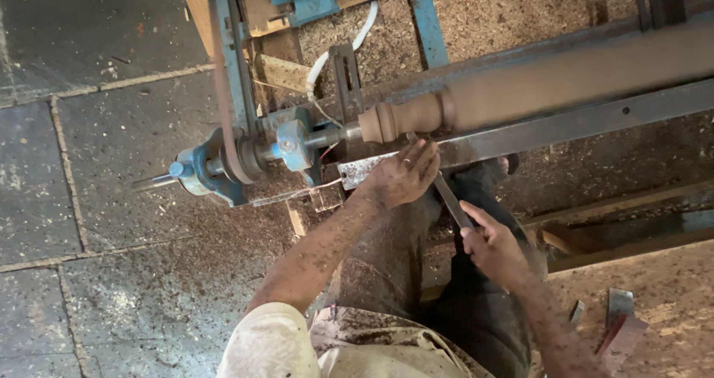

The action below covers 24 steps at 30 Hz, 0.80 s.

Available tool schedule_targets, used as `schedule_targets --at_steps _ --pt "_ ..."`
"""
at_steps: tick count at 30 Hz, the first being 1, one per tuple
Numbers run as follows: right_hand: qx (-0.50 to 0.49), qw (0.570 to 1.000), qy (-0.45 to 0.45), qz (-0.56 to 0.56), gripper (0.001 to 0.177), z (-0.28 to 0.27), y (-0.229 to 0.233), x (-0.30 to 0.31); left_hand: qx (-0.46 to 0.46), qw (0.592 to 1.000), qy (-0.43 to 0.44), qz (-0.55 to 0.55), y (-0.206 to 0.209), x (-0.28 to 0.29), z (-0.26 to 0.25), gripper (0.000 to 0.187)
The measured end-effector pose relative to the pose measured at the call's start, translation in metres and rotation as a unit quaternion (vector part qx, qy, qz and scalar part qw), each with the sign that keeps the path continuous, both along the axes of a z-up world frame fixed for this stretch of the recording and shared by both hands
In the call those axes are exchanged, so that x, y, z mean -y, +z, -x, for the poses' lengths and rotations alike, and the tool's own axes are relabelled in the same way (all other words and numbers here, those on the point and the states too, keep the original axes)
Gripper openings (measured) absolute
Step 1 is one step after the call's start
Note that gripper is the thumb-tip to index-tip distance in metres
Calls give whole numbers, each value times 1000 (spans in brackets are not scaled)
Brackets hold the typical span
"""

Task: The person uses a chisel to shape a piece of wood spinning on a lathe. They hold the tool against the rotating wood to carve grooves and smooth the surface, creating a decorative pattern.

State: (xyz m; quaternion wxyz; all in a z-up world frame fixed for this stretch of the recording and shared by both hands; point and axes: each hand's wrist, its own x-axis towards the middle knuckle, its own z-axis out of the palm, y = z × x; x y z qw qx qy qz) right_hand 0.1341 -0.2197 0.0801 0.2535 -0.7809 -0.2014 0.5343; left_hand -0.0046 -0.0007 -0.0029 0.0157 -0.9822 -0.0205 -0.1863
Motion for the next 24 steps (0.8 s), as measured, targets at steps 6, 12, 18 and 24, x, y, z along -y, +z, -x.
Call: schedule_targets --at_steps 6,12,18,24 --pt "-15 1000 24 3 63 -11 7 -8 4 1000 6 -9 1 0 -1 35" --pt "-26 995 29 94 62 -21 24 -18 8 1000 11 -18 4 1 0 36" --pt "-78 995 36 45 62 -35 25 -23 7 1000 20 -18 6 1 0 38" --pt "-94 992 55 62 59 -52 23 -25 -5 999 25 -36 3 2 0 41"
